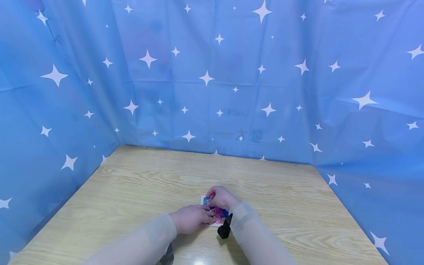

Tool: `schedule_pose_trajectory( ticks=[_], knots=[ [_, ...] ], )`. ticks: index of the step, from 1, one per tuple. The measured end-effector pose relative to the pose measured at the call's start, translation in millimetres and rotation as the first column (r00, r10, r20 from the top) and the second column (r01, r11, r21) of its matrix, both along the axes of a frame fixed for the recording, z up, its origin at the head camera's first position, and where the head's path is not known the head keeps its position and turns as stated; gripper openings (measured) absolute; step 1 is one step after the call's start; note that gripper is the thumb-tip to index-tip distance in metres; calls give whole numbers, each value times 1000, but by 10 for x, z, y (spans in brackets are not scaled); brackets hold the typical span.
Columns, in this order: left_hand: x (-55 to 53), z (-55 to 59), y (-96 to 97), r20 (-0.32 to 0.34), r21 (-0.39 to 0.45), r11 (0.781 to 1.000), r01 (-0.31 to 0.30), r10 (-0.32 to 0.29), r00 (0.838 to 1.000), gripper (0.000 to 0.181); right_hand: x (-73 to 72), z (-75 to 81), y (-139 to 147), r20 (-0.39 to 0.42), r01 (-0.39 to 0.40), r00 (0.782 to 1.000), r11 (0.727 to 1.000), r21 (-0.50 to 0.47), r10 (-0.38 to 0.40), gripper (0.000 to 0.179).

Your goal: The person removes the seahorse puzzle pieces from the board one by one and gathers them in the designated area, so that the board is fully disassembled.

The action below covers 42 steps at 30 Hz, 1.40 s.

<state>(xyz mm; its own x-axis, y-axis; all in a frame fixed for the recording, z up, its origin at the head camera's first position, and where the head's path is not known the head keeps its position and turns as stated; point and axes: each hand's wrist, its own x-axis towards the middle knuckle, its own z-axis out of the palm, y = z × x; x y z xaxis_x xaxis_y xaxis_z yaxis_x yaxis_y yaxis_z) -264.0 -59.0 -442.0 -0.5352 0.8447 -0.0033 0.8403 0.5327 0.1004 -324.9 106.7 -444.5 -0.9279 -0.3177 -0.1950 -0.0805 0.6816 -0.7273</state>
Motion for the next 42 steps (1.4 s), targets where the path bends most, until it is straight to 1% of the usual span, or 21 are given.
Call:
schedule_pose_trajectory(
  ticks=[4, 13, 25, 29, 32, 42],
  knots=[
    [-10, -18, -7, -28, -4, 1000, 12, -12, 1000, 36, -5, -15, 0, -2, -3, 1000, 1000, -15, 3, 20],
    [-7, -8, -5, -9, -11, 1000, -4, 4, 1000, 36, 10, -10, 1, -2, 7, 1000, 1000, -21, -7, 20],
    [-4, -8, 0, -26, -19, 1000, -3, 3, 1000, 37, 9, -1, -2, 14, 24, 1000, 1000, -18, -24, 19],
    [-9, -6, -3, -21, -23, 1000, -4, 3, 1000, 37, 1, -6, 3, 16, 30, 999, 999, -22, -30, 19],
    [-12, -4, -6, -16, -27, 1000, -1, 1, 1000, 37, -3, -9, 10, 24, 31, 999, 999, -35, -30, 18],
    [-23, -25, -9, -34, -35, 999, 9, -11, 999, 38, -7, -2, 21, 52, 31, 998, 996, -84, -26, 17]
  ],
)
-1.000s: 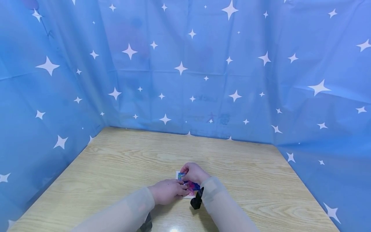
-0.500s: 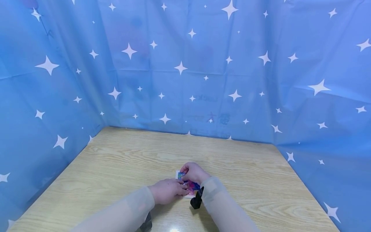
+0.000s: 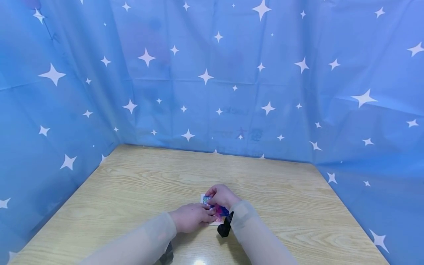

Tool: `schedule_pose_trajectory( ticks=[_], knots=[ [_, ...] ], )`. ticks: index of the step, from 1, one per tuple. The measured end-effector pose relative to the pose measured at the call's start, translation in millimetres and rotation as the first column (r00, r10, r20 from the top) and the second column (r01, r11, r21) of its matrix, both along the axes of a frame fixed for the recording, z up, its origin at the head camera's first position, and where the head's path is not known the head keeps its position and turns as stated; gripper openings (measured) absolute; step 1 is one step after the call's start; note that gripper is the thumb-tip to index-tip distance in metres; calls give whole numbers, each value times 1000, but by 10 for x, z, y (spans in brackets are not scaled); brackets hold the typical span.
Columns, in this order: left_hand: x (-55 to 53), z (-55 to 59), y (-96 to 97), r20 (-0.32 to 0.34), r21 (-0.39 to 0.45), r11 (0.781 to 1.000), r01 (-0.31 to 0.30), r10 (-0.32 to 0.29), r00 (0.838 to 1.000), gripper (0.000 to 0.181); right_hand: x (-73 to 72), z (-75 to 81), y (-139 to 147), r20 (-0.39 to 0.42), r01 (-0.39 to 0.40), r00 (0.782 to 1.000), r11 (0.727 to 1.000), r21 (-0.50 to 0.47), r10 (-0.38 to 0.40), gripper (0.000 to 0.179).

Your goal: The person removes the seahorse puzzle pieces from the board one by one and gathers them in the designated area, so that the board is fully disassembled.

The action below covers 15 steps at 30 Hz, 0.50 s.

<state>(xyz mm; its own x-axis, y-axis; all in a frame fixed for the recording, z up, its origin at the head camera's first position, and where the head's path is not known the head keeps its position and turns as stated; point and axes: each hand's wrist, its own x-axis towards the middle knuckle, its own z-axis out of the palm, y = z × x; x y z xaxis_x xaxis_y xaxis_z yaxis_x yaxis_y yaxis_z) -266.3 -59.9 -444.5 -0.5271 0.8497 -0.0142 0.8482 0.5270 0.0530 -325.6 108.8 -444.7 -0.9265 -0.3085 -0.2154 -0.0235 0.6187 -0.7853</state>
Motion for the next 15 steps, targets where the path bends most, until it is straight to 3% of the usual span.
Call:
schedule_pose_trajectory(
  ticks=[8, 15],
  knots=[
    [8, 10, 5, -32, -4, 1000, 13, -14, 999, 38, -14, 3, 12, -12, 0, 1000, 1000, -31, 0, 19],
    [-6, -9, 5, -15, -6, 1000, 13, -13, 1000, 38, 4, 7, 25, 3, 16, 1000, 1000, -8, -16, 15]
  ],
)
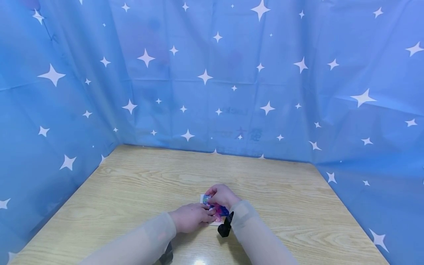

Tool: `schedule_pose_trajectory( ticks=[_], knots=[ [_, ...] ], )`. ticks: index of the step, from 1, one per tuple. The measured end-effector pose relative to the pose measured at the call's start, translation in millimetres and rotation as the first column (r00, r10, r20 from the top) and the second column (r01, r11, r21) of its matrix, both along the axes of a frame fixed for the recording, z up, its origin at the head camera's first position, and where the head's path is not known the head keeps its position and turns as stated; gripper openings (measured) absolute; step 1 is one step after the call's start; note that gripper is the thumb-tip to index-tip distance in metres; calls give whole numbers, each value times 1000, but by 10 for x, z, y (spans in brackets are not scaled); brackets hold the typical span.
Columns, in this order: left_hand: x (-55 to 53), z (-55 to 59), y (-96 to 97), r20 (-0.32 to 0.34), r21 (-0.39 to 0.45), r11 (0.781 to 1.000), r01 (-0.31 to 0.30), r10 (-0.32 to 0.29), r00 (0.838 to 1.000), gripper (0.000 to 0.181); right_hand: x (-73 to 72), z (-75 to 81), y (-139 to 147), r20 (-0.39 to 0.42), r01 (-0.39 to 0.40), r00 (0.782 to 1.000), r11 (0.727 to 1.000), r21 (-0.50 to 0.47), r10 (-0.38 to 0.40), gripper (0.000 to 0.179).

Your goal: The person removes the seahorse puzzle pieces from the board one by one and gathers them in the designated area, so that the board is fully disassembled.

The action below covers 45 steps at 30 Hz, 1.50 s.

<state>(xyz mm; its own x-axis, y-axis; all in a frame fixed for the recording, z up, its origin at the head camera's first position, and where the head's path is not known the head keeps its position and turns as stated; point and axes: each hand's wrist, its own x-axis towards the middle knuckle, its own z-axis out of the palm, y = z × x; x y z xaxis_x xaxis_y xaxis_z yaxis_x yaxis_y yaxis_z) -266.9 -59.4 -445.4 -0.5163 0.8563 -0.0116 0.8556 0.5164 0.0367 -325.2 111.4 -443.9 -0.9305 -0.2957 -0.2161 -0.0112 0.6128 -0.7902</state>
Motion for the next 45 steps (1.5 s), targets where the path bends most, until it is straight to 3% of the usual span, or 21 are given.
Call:
schedule_pose_trajectory(
  ticks=[6, 24, 33, 45],
  knots=[
    [-5, -9, 0, -1, -1, 1000, -4, 4, 1000, 37, 4, -3, 5, -3, 15, 1000, 1000, 8, -15, 13],
    [28, 42, -6, 9, 4, 1000, -7, 7, 1000, 37, 12, 33, -8, -51, -34, 998, 998, 56, 37, 8],
    [35, 48, -7, 11, -8, 1000, -13, 13, 1000, 38, 10, 13, 49, 29, 27, 999, 999, -37, -26, 8],
    [36, 49, -7, 7, -4, 1000, -17, 17, 1000, 38, 3, -1, 82, 47, 37, 998, 994, -106, -32, 10]
  ],
)
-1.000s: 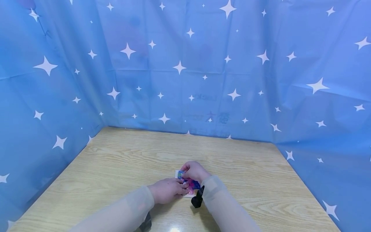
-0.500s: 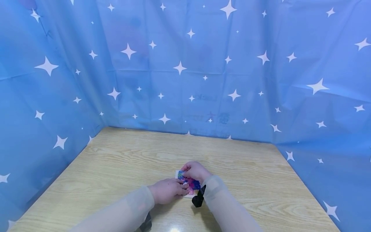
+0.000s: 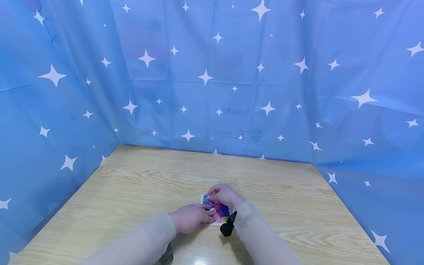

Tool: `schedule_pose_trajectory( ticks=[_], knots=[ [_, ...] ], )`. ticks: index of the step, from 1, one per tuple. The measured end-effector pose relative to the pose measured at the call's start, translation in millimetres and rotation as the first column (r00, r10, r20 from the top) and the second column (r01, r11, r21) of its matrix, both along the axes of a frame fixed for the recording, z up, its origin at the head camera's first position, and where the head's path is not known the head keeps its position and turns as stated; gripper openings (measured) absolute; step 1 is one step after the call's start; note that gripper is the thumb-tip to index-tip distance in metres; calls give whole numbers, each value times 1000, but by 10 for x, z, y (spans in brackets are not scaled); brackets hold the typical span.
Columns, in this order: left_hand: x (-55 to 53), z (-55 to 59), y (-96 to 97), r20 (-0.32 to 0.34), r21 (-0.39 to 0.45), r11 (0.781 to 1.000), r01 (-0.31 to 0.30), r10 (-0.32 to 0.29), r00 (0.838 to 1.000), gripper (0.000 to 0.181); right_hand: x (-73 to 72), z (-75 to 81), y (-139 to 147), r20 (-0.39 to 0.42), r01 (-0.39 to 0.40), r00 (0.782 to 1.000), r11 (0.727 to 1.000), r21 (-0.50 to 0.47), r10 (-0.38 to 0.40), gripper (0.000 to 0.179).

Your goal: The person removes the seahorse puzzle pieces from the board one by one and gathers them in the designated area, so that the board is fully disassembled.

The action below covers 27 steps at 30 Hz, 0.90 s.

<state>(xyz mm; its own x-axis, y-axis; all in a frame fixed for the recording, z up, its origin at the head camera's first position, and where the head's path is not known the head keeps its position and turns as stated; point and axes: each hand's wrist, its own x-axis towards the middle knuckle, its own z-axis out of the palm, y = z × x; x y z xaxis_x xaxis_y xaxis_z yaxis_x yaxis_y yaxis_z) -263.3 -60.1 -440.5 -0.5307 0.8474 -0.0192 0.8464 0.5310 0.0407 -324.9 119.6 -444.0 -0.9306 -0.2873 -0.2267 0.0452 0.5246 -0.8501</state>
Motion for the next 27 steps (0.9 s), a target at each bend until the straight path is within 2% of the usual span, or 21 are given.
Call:
schedule_pose_trajectory(
  ticks=[9, 15, 21, 27],
  knots=[
    [-13, -7, -8, 6, 9, 1000, -6, 6, 1000, 38, -42, -4, 41, 25, 4, 1000, 999, -45, -3, 10],
    [-28, -40, -8, -29, 5, 1000, 7, -7, 1000, 38, -80, -17, 106, 28, -2, 1000, 998, -59, 4, 13],
    [-18, -32, -10, 5, 2, 1000, -13, 12, 1000, 39, -115, -34, 187, 44, -6, 999, 992, -125, 11, 17],
    [-11, -35, -11, 0, 2, 1000, -8, 8, 1000, 38, -146, -19, 303, 21, -20, 1000, 994, -105, 22, 17]
  ],
)
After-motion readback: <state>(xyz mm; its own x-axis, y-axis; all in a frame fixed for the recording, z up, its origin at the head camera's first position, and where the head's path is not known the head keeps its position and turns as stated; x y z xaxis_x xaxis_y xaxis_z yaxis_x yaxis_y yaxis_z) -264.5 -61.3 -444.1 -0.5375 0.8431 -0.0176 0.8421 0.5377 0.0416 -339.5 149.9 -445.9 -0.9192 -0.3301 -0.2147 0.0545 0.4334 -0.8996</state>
